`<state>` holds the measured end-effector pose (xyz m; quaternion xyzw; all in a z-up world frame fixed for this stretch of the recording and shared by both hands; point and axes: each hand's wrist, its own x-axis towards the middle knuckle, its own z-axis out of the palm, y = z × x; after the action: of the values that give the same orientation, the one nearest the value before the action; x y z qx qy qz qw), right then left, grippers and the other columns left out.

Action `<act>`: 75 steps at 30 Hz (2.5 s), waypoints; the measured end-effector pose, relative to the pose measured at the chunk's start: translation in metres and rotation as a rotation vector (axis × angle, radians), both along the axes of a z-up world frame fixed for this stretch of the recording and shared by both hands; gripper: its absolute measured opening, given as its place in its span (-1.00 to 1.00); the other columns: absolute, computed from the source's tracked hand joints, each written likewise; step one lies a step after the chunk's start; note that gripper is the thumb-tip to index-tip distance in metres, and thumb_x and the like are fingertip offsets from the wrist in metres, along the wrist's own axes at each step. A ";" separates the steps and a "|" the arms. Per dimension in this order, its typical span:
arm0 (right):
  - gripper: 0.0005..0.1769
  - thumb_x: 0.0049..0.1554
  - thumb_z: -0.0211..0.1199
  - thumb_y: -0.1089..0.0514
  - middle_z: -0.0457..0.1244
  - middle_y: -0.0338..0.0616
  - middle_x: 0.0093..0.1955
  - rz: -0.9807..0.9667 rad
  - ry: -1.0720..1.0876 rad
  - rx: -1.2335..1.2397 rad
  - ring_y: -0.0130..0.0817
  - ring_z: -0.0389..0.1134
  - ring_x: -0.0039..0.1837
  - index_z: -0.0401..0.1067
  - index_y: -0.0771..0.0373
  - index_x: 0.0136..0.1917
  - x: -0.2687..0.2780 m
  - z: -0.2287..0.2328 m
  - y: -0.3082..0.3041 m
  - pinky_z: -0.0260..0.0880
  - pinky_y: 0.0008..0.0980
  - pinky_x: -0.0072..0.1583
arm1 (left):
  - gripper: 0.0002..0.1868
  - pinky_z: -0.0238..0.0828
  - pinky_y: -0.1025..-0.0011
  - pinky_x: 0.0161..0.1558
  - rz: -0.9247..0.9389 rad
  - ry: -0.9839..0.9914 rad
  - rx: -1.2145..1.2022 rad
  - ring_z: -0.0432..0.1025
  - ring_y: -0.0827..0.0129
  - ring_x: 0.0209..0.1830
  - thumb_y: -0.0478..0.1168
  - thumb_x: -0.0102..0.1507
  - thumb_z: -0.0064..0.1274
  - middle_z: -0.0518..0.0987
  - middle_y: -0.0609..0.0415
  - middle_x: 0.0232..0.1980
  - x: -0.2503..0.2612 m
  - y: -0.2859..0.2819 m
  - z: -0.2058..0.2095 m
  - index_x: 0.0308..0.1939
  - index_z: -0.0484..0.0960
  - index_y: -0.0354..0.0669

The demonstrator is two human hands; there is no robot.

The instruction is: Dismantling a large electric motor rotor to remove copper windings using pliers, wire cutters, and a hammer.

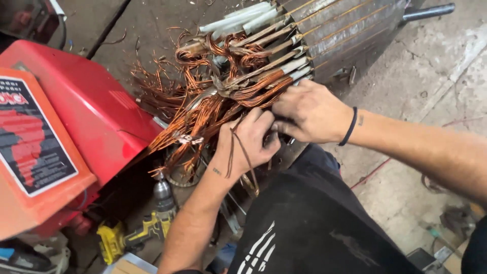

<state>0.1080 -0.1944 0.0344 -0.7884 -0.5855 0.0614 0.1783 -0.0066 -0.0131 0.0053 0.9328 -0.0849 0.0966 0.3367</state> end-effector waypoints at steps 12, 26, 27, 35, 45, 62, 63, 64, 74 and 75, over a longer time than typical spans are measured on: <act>-0.62 0.23 0.11 -0.21 0.39 -0.15 -0.35 -0.114 0.305 -0.501 -0.12 0.50 -0.10 0.47 0.02 -0.26 -0.001 0.002 0.016 0.48 -0.04 -0.01 | -0.72 0.58 0.02 -0.31 -0.106 0.235 -0.039 0.57 -0.04 -0.30 0.06 0.17 0.05 0.42 0.07 -0.26 -0.004 0.013 0.004 -0.22 0.42 0.03; -0.76 0.16 0.15 -0.09 0.16 -0.36 -0.42 -0.250 -0.041 -0.003 -0.33 0.31 -0.21 0.30 -0.05 -0.30 -0.042 -0.015 0.009 0.40 -0.38 -0.17 | -0.73 0.55 0.29 -0.34 -0.067 0.038 0.042 0.51 0.22 -0.35 0.01 0.08 0.16 0.33 0.20 -0.36 -0.013 0.009 -0.020 -0.35 0.39 0.10; -0.76 0.16 0.15 -0.09 0.16 -0.36 -0.42 -0.247 -0.047 0.003 -0.33 0.31 -0.21 0.30 -0.05 -0.30 -0.033 -0.004 0.014 0.40 -0.38 -0.17 | -0.73 0.55 0.29 -0.34 -0.063 0.032 0.047 0.51 0.22 -0.35 0.01 0.08 0.16 0.33 0.20 -0.36 -0.008 0.008 -0.014 -0.35 0.39 0.10; -0.74 0.19 0.37 -0.04 0.33 -0.15 -0.19 -0.574 0.238 0.270 -0.11 0.40 -0.06 0.52 0.17 -0.01 -0.014 -0.041 -0.104 0.43 -0.16 -0.01 | -0.56 0.57 0.21 -0.18 0.156 -0.093 0.214 0.60 0.11 -0.15 0.03 0.23 0.27 0.53 -0.02 0.04 -0.026 -0.025 -0.006 0.08 0.59 -0.06; -0.34 -0.02 0.35 -0.12 0.34 0.04 0.16 -0.133 -0.086 -0.101 -0.01 0.33 0.32 0.43 0.24 0.28 -0.020 -0.156 -0.154 0.33 0.00 0.24 | -0.85 0.49 0.33 -0.54 0.280 0.003 0.594 0.49 0.38 -0.67 0.11 0.25 0.01 0.49 0.36 -0.50 -0.007 -0.056 0.016 -0.28 0.53 0.26; -0.33 0.05 0.35 -0.24 0.26 0.00 0.32 0.390 -0.039 -0.081 0.07 0.25 0.20 0.40 0.11 0.33 0.066 -0.179 -0.132 0.22 0.01 0.23 | -0.58 0.44 0.08 -0.36 0.873 0.456 0.371 0.55 0.11 -0.20 0.30 0.38 0.01 0.53 0.20 -0.19 -0.001 -0.115 0.013 -0.22 0.65 0.12; -0.33 0.05 0.35 -0.24 0.26 0.00 0.32 0.409 -0.042 -0.077 0.07 0.25 0.20 0.40 0.11 0.33 0.066 -0.182 -0.135 0.22 0.01 0.23 | -0.58 0.44 0.08 -0.36 0.893 0.457 0.370 0.55 0.11 -0.20 0.30 0.38 0.01 0.53 0.20 -0.19 -0.002 -0.119 0.007 -0.22 0.65 0.12; -0.31 0.07 0.31 -0.26 0.27 -0.06 0.35 0.427 -0.076 -0.107 0.03 0.23 0.28 0.37 0.05 0.38 0.066 -0.185 -0.134 0.19 0.03 0.25 | -0.51 0.48 0.15 -0.38 0.934 0.424 0.404 0.54 0.22 -0.27 0.36 0.37 0.01 0.54 0.23 -0.27 0.000 -0.117 0.001 -0.25 0.68 0.09; -0.29 0.15 0.09 -0.42 0.28 -0.05 -0.04 0.321 0.241 0.042 -0.03 0.38 0.09 0.42 0.20 0.22 0.071 -0.196 -0.179 0.41 -0.05 0.03 | -0.60 0.45 0.18 -0.25 1.067 0.055 0.290 0.47 0.20 -0.23 0.29 0.19 0.22 0.48 0.24 -0.28 -0.003 -0.118 -0.047 -0.32 0.60 0.11; -0.29 0.15 0.09 -0.42 0.28 -0.05 -0.04 0.292 0.236 0.031 -0.03 0.38 0.09 0.42 0.20 0.22 0.070 -0.192 -0.203 0.41 -0.05 0.03 | -0.60 0.45 0.18 -0.25 1.039 0.052 0.274 0.47 0.20 -0.23 0.29 0.19 0.22 0.48 0.24 -0.28 -0.006 -0.121 -0.049 -0.32 0.60 0.11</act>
<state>0.1783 -0.3975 -0.1574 -0.6795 -0.6697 0.1694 0.2472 -0.0123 -0.1338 -0.0436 0.8894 0.3845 0.2154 0.1216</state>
